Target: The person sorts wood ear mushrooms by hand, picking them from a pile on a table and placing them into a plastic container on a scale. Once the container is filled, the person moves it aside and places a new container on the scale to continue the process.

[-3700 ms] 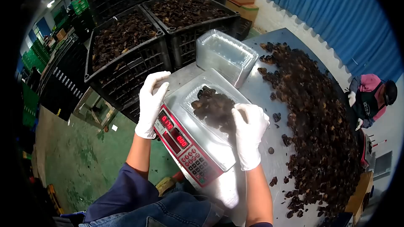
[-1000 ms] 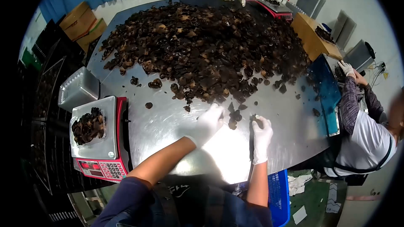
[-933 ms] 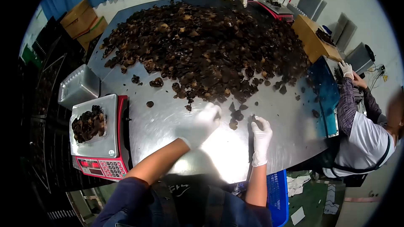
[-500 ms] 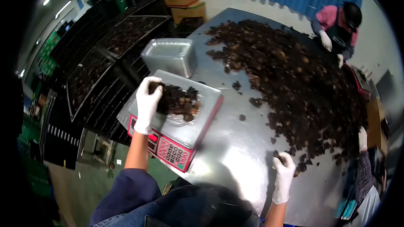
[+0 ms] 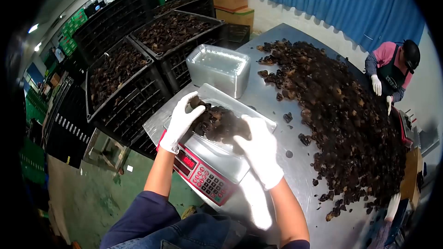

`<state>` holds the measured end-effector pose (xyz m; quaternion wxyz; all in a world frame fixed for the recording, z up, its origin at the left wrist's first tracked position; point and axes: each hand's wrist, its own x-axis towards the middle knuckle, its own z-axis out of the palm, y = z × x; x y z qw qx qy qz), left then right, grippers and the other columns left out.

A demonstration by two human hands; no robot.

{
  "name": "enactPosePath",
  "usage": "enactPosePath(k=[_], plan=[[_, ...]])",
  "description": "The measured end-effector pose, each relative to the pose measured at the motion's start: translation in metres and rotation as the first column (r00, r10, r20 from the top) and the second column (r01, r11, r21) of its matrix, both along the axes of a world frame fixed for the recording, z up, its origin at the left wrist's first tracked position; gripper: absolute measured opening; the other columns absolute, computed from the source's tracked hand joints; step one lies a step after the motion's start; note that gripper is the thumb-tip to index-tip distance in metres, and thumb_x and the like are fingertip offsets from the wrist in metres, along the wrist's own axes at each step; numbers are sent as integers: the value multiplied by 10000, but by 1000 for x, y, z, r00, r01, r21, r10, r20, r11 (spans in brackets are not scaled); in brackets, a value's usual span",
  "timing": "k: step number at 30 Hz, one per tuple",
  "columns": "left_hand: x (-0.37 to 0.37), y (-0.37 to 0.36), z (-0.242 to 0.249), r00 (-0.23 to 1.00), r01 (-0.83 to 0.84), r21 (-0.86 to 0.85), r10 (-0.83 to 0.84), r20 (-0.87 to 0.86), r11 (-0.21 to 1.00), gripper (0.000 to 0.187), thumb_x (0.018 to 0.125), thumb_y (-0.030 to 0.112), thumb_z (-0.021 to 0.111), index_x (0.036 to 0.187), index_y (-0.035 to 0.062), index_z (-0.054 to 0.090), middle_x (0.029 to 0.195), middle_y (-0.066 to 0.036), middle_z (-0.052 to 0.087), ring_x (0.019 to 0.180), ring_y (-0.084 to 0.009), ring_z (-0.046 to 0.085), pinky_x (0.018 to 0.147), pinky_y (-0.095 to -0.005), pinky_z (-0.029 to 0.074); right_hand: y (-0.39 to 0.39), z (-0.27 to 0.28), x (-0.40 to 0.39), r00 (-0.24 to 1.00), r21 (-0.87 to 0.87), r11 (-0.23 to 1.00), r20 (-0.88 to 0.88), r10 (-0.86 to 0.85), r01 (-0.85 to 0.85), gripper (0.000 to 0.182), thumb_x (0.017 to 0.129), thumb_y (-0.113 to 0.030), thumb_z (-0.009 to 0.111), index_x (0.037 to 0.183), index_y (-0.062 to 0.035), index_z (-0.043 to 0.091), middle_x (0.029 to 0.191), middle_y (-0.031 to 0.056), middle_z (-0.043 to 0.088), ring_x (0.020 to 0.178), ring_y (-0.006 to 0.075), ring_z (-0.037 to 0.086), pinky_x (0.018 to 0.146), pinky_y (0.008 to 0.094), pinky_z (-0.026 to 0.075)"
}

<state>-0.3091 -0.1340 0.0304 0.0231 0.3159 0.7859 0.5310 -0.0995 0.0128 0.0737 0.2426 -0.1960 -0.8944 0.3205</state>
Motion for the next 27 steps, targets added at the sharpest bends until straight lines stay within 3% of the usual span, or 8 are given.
enactPosePath(k=[4,9,15,20,21,22,25,27], plan=[[-2,-12,5,966,-12,219,-45,253,976,505,970,313,604,1368,9,535,1308,-153,616,1226,-244,558,1055,-349,404,10,-10,17,989,-250,963,-76,-125,102,384,814,-104,720,1188,-58,647,1063,66,655,735,144,599,710,275,508],[-23,-17,-7,979,27,268,-80,187,963,448,1058,323,423,1344,11,570,1341,-97,594,1267,-200,509,1106,-344,343,24,-22,28,957,-397,905,-173,-235,150,268,858,-29,681,1126,-19,670,997,34,626,805,99,565,750,224,464],[-45,-26,1,986,-40,187,9,167,982,459,1049,375,438,1310,39,611,1281,-63,638,1211,-188,552,1087,-343,358,28,-34,33,939,-455,873,-188,-289,178,278,894,-1,622,1169,-24,660,1098,28,626,928,123,560,809,259,474],[-44,-19,-9,885,6,141,-71,461,990,475,1045,360,460,1356,14,555,1347,-73,587,1207,-180,530,1055,-337,382,35,-68,23,906,-669,723,-181,-382,172,579,938,-155,626,1458,-3,425,1442,171,456,1380,261,401,1157,363,282],[-38,-17,-10,904,18,137,-75,421,990,459,1046,345,464,1351,16,560,1331,-64,592,1190,-173,531,1044,-327,388,33,-70,23,930,-720,687,-180,-322,98,642,1000,-185,558,1523,37,258,1584,173,278,1447,234,300,1186,339,240],[-30,-15,-8,921,32,133,-81,382,991,443,1046,330,468,1345,18,565,1314,-55,597,1173,-167,533,1033,-317,394,36,-82,18,924,-722,678,-154,-351,137,676,996,-212,571,1524,50,239,1583,177,278,1445,240,301,1187,336,232],[4,-8,16,798,-13,240,-135,588,971,422,1045,307,477,1336,17,571,1277,-43,603,1124,-151,536,1015,-305,403,20,-73,16,907,-781,604,-124,-402,160,735,986,-312,566,1533,44,227,1550,210,290,1439,291,303,1185,360,236],[8,0,-6,857,42,204,-140,496,978,396,1039,294,494,1322,31,583,1212,-30,610,1049,-134,549,962,-288,430,10,-57,22,898,-933,360,-182,-401,-29,571,1020,-373,508,1439,-1,399,1342,161,508,1156,235,553,919,334,470]])
